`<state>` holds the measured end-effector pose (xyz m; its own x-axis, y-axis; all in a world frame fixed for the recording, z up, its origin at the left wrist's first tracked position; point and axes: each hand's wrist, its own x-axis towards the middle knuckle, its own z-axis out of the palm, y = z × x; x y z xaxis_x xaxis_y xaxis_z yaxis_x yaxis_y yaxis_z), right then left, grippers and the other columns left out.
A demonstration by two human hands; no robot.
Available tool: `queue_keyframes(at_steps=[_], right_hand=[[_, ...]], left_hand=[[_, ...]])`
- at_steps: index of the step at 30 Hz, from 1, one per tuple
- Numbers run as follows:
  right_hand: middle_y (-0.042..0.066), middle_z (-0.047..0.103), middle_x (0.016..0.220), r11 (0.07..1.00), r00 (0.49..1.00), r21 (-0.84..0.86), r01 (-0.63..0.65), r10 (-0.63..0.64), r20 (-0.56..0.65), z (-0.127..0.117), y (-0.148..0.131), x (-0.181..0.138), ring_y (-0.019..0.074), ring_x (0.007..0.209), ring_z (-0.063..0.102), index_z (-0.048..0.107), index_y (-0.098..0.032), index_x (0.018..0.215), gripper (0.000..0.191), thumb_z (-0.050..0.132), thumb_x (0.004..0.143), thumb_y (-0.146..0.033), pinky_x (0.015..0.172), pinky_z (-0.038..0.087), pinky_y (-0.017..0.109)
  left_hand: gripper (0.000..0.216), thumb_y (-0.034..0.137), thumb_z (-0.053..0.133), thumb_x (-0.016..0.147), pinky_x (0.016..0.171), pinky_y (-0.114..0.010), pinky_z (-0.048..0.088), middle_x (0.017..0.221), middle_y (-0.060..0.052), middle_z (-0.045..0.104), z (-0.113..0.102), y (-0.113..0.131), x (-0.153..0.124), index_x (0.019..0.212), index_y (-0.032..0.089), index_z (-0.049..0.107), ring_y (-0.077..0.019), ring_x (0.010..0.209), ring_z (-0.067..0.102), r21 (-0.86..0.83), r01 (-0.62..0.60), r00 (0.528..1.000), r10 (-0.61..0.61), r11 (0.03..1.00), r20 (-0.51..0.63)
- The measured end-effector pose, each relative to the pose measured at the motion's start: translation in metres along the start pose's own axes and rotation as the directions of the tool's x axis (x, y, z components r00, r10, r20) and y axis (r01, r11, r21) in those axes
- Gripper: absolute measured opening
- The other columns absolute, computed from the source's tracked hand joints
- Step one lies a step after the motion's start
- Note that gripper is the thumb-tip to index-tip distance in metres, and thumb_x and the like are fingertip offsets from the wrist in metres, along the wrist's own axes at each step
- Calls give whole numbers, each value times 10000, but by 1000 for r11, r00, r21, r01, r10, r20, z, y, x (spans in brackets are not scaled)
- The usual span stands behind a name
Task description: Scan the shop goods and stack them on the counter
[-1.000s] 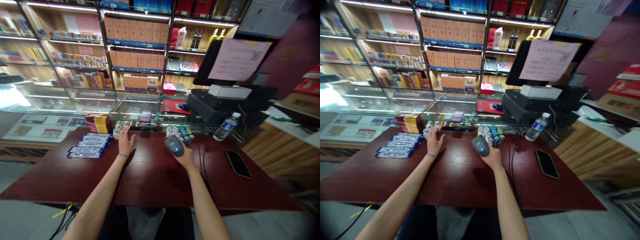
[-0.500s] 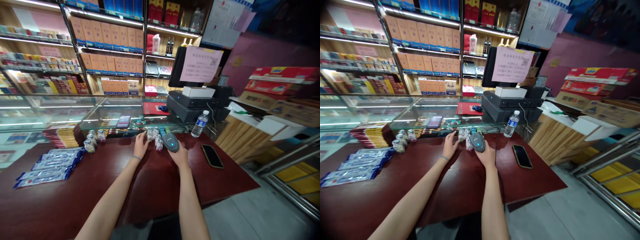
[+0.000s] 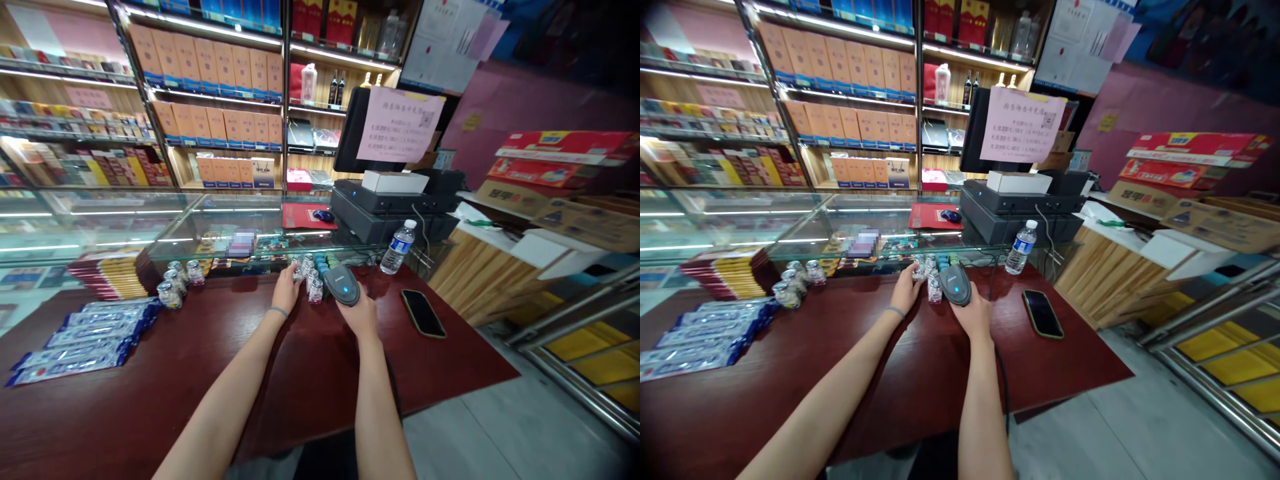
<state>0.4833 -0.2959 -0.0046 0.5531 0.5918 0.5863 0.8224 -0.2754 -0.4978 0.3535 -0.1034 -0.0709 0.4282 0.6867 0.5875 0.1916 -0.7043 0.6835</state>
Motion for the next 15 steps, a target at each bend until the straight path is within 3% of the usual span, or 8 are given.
queue_keyframes(at_steps=[4, 7, 11, 15], right_hand=[[89, 757, 766, 1000, 1000, -17, 2, -2, -20, 3, -2, 0, 299, 674, 733, 639, -217, 1047, 356, 636, 755, -421, 555, 500, 307], [101, 759, 789, 1000, 999, -2, 9, -9, -42, 6, -8, -2, 305, 700, 738, 639, -207, 1055, 358, 626, 768, -420, 575, 508, 314], [100, 759, 784, 997, 997, 37, 66, -65, -36, 10, -18, -5, 300, 699, 739, 639, -201, 1066, 365, 628, 777, -424, 592, 517, 319], [106, 767, 827, 980, 993, 162, 113, -117, 18, 20, -33, -13, 307, 788, 747, 628, -202, 1086, 385, 634, 780, -436, 635, 543, 333]], left_hand=[[439, 173, 613, 848, 1069, -463, 418, 1226, -134, 568, -14, 2, -4, 1273, 180, 500, -267, 1187, 542, -49, 66, 989, -72, 997, -132], [459, 233, 626, 856, 1033, -435, 456, 1252, -134, 566, -40, 3, -14, 1291, 189, 485, -251, 1171, 567, -212, 113, 965, -158, 971, -211], [559, 307, 656, 848, 950, -387, 517, 1167, -103, 617, -87, 2, -36, 1357, 214, 446, -210, 1054, 642, -490, 187, 943, -295, 851, -152], [747, 387, 675, 848, 877, -361, 550, 1155, -78, 655, -138, -4, -56, 1496, 286, 316, -201, 1021, 663, -614, 304, 909, -414, 729, -42]])
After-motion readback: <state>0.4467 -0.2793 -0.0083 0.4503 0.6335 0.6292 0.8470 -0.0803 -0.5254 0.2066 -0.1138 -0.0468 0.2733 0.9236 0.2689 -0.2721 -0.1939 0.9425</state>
